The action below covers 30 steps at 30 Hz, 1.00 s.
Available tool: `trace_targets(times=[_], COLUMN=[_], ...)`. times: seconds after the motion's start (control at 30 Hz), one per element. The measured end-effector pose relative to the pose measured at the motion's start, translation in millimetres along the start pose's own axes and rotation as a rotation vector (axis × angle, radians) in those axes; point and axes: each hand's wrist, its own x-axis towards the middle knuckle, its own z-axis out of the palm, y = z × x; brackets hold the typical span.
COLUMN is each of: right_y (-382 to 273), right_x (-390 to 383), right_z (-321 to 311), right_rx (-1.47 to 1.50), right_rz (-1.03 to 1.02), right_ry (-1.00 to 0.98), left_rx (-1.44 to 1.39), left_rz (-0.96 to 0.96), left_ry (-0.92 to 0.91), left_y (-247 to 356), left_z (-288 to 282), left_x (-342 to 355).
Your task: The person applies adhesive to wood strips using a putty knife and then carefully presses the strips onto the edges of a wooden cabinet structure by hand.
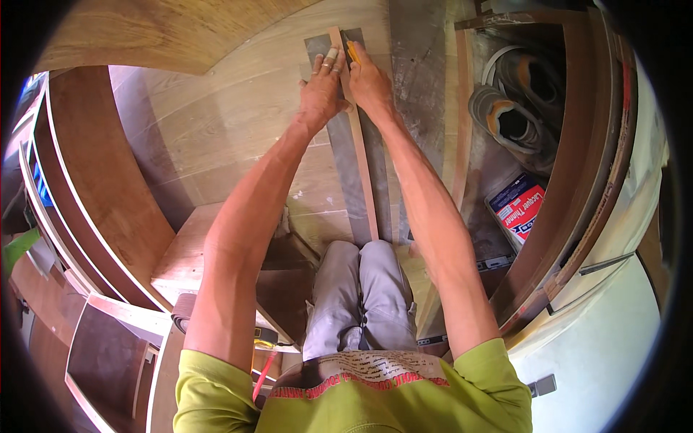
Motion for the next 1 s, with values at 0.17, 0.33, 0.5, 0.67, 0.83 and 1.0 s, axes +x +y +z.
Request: trace_targets(times=[0.17,0.33,0.5,0.67,0.83,1.0], right_y=[8,5,26,47,72,82], right_x=[7,-1,-44,-119,-177,-183], right_z=[7,3,3,1,5,7], right_rx=[-0.001,-0.067,-0.075,-0.154,-0.159,-0.153], right_rz=[-0.074,-0.057,-0.004,0.103,0.209,0.203], right_ry=[0.046,0.013,-0.029,-0.125,-0.184,-0.179], left_rx=[-0.029,-0.021,0.013,0.001,-0.013,0.050], left_rz=[0.021,0.002,0.006,0.021,0.038,0.038], left_ry=[0.037,0.038,0.025,0.039,0.049,0.039], left_y=[1,1,-1,-3,-10,-5], left_z=[2,3,6,9,14,10], left_x=[-1,0,2,1,5,4])
